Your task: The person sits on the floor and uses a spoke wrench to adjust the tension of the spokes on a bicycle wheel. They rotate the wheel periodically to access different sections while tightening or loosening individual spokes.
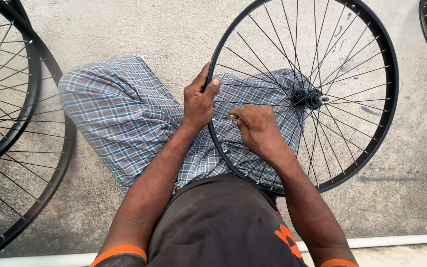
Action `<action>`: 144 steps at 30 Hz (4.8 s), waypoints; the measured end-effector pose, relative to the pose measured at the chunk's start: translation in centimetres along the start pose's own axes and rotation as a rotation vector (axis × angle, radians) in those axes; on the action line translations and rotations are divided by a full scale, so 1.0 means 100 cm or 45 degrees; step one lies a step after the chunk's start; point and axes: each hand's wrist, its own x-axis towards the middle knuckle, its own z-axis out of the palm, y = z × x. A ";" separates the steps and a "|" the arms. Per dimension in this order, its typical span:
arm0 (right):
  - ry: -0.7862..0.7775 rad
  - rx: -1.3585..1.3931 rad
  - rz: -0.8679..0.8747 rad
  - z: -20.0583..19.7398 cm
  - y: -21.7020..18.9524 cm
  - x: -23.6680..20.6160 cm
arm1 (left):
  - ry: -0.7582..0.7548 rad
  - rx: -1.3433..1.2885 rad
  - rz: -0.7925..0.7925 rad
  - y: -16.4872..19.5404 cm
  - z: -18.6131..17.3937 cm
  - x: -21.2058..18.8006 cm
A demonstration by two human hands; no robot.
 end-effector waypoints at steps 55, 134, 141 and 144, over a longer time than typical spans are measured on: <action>-0.075 0.086 0.130 0.014 -0.005 0.001 | 0.027 0.268 0.240 0.019 0.012 -0.014; -0.938 0.225 0.734 0.004 0.010 0.051 | 0.044 0.143 0.261 0.005 0.011 -0.002; -0.960 0.099 0.580 -0.005 0.005 0.045 | 0.043 0.124 0.266 0.000 0.013 -0.002; -0.568 -0.503 -0.052 0.016 0.003 0.033 | 0.050 0.092 0.300 -0.001 0.012 -0.002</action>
